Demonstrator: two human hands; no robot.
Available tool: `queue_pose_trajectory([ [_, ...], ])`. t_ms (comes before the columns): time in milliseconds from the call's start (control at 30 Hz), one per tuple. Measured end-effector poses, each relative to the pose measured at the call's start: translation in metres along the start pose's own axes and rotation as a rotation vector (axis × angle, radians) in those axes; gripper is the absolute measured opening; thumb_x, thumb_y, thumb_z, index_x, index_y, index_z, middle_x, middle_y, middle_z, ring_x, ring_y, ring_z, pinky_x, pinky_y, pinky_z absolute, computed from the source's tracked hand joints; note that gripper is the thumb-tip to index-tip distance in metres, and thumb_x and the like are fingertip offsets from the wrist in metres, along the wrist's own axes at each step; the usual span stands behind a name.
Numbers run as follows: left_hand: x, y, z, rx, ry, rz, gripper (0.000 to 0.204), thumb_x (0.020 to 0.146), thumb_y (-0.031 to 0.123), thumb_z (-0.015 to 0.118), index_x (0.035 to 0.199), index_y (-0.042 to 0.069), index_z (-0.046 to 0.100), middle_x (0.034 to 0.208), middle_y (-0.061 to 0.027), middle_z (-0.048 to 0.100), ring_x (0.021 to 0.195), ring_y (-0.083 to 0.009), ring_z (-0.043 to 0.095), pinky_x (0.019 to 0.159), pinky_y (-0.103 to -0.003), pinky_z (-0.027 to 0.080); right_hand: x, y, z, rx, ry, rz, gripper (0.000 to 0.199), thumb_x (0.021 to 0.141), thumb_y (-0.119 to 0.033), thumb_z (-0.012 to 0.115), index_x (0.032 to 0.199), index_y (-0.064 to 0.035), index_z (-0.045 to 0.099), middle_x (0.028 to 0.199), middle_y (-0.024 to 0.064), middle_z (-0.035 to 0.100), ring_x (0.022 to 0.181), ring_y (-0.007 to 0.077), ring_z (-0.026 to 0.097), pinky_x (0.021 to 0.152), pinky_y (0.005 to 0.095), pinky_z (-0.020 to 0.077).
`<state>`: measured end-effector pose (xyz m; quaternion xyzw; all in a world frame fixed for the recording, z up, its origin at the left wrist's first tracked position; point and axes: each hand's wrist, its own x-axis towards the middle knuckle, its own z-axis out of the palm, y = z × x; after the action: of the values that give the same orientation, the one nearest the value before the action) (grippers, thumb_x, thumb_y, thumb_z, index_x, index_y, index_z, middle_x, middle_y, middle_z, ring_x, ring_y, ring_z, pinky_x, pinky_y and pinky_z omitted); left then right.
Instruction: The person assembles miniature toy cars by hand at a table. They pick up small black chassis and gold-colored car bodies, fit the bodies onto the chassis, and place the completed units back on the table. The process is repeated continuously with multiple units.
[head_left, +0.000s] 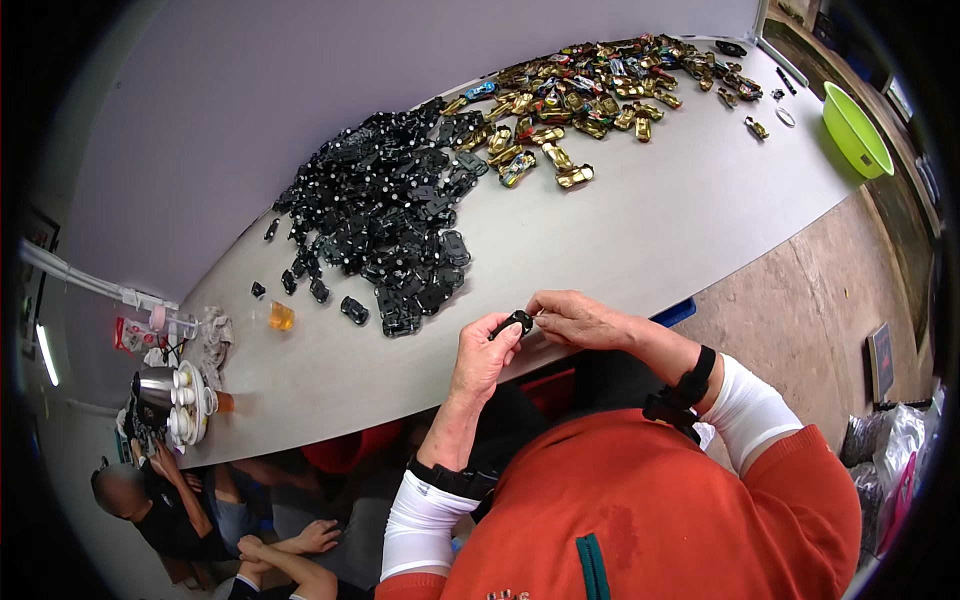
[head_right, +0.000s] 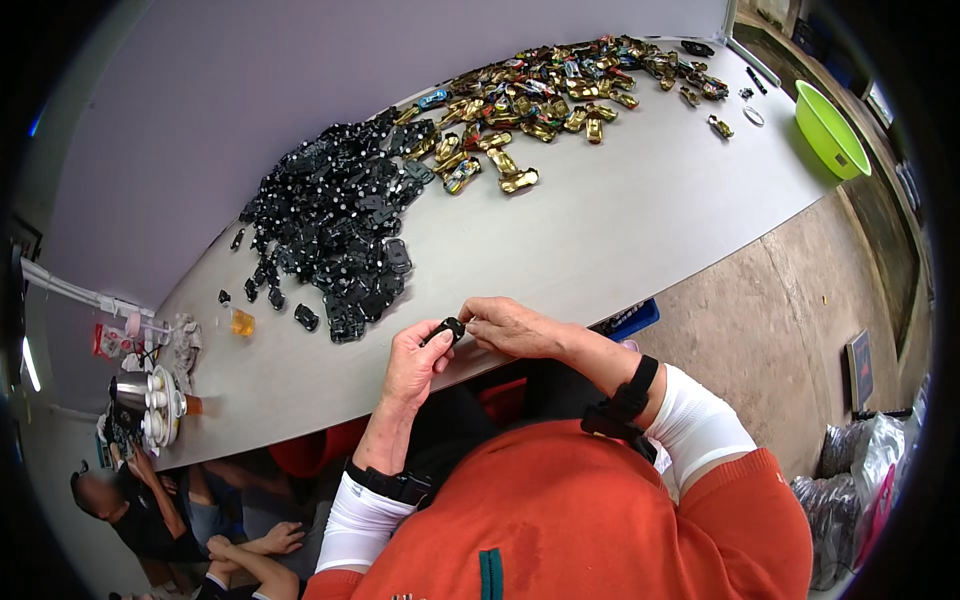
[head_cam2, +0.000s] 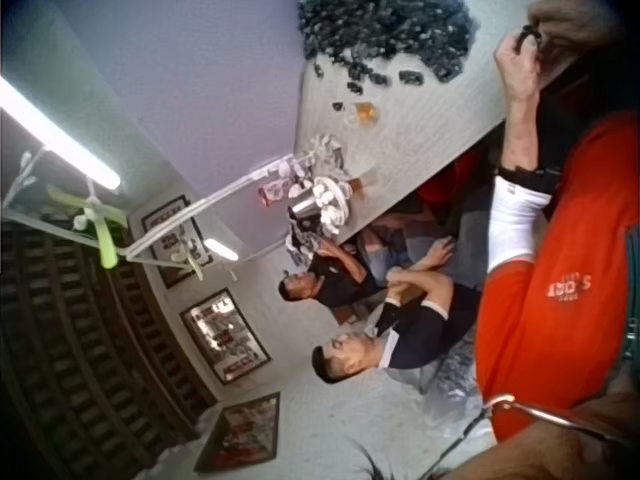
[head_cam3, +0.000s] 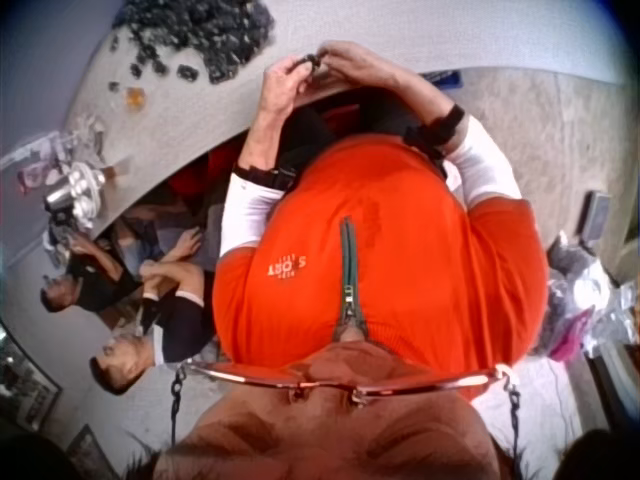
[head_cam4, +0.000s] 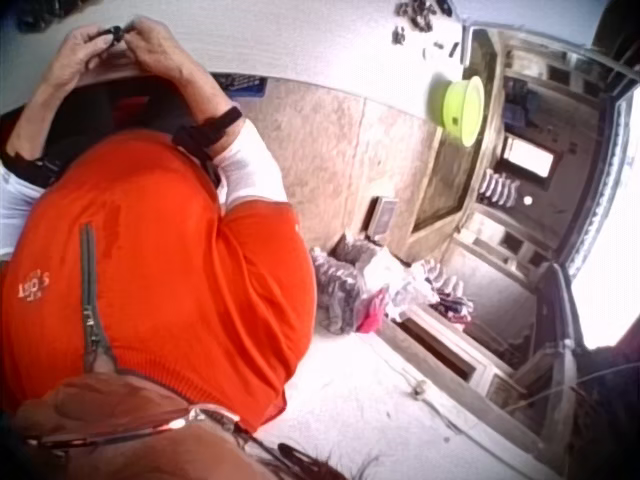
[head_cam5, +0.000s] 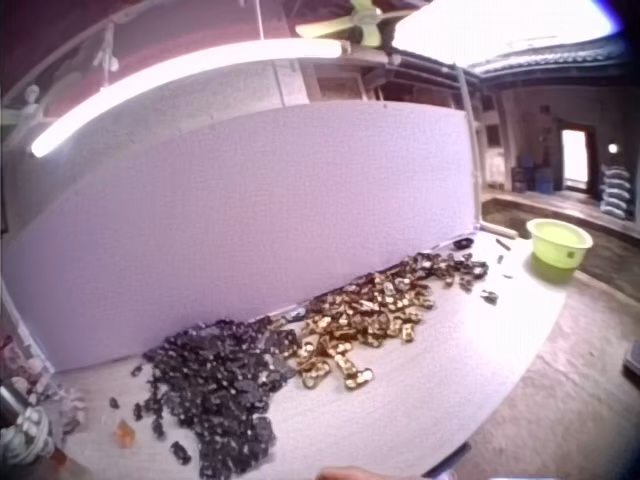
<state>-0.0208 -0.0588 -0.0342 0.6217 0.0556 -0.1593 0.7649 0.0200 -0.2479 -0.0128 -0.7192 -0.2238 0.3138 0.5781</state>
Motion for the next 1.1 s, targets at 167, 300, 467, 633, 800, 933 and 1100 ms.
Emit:
queue_pose_trajectory([
  [167, -0.028, 0.011, 0.001, 0.149, -0.202, -0.179, 0.017, 0.082, 0.012, 0.061, 0.094, 0.0, 0.062, 0.065, -0.0009, 0.057, 0.047, -0.0027, 0.044, 0.042, -0.016, 0.033, -0.013, 0.022, -0.016, 0.443, 0.174, -0.048, 0.016, 0.094, -0.021, 0.042, 0.094, -0.007, 0.05, 0.066, -0.0018, 0.049, 0.053, 0.0038, 0.044, 0.047, 0.0175, 0.0349],
  [300, -0.067, -0.009, -0.014, 0.351, -0.444, -0.46, 0.021, 0.082, 0.019, 0.062, 0.092, 0.001, 0.062, 0.063, -0.0017, 0.057, 0.046, -0.0032, 0.045, 0.041, -0.016, 0.033, -0.017, 0.026, -0.026, 0.419, 0.306, -0.027, 0.011, 0.091, -0.017, 0.05, 0.089, -0.0056, 0.052, 0.07, -0.002, 0.052, 0.055, 0.0044, 0.048, 0.049, 0.018, 0.0402],
  [467, -0.023, -0.133, -0.05, -0.102, 0.06, -0.519, 0.027, 0.086, 0.027, 0.059, 0.098, 0.003, 0.053, 0.078, -0.0125, 0.06, 0.053, -0.0155, 0.055, 0.041, -0.021, 0.043, 0.001, 0.038, -0.047, -0.025, 0.599, -0.193, 0.008, 0.081, -0.009, 0.061, 0.084, -0.0035, 0.056, 0.068, -0.0029, 0.05, 0.058, 0.0055, 0.046, 0.053, 0.0206, 0.0404],
  [633, -0.013, -0.143, -0.037, 0.347, 0.02, -0.361, 0.044, 0.084, 0.031, 0.06, 0.114, 0.002, 0.045, 0.107, -0.0179, 0.053, 0.066, -0.0183, 0.058, 0.05, -0.025, 0.05, 0.029, 0.004, -0.073, -0.338, 0.698, -0.116, 0.008, 0.074, -0.006, 0.064, 0.078, -0.0005, 0.061, 0.06, 0.0035, 0.056, 0.056, 0.008, 0.049, 0.052, 0.0241, 0.0413],
  [800, -0.041, -0.141, -0.042, 0.738, -0.081, -0.214, 0.05, 0.081, 0.027, 0.063, 0.12, 0.0, 0.048, 0.103, -0.0151, 0.059, 0.074, -0.0169, 0.059, 0.058, -0.03, 0.05, 0.075, -0.03, -0.008, -0.618, 0.341, -0.149, 0.015, 0.073, -0.012, 0.066, 0.086, -0.0033, 0.063, 0.07, 0.0124, 0.061, 0.062, 0.0235, 0.059, 0.059, 0.0336, 0.0467],
  [933, -0.077, -0.083, -0.038, 0.792, -0.249, 0.113, 0.037, 0.082, 0.022, 0.061, 0.111, -0.001, 0.056, 0.088, -0.0142, 0.064, 0.067, -0.0141, 0.06, 0.062, -0.03, 0.05, 0.107, -0.04, 0.042, -0.805, 0.269, -0.42, 0.029, 0.07, -0.013, 0.069, 0.097, -0.0057, 0.059, 0.076, 0.0137, 0.06, 0.068, 0.0318, 0.058, 0.061, 0.0398, 0.0457],
  [1100, -0.094, -0.019, -0.039, 0.104, -0.064, -0.049, 0.016, 0.085, 0.005, 0.055, 0.098, -0.003, 0.06, 0.075, -0.0075, 0.062, 0.057, -0.0076, 0.056, 0.048, -0.018, 0.044, 0.13, -0.029, 0.043, -1.015, 0.241, -0.407, 0.026, 0.074, -0.017, 0.066, 0.094, -0.0044, 0.056, 0.075, 0.0133, 0.06, 0.069, 0.0275, 0.06, 0.06, 0.0385, 0.0463],
])
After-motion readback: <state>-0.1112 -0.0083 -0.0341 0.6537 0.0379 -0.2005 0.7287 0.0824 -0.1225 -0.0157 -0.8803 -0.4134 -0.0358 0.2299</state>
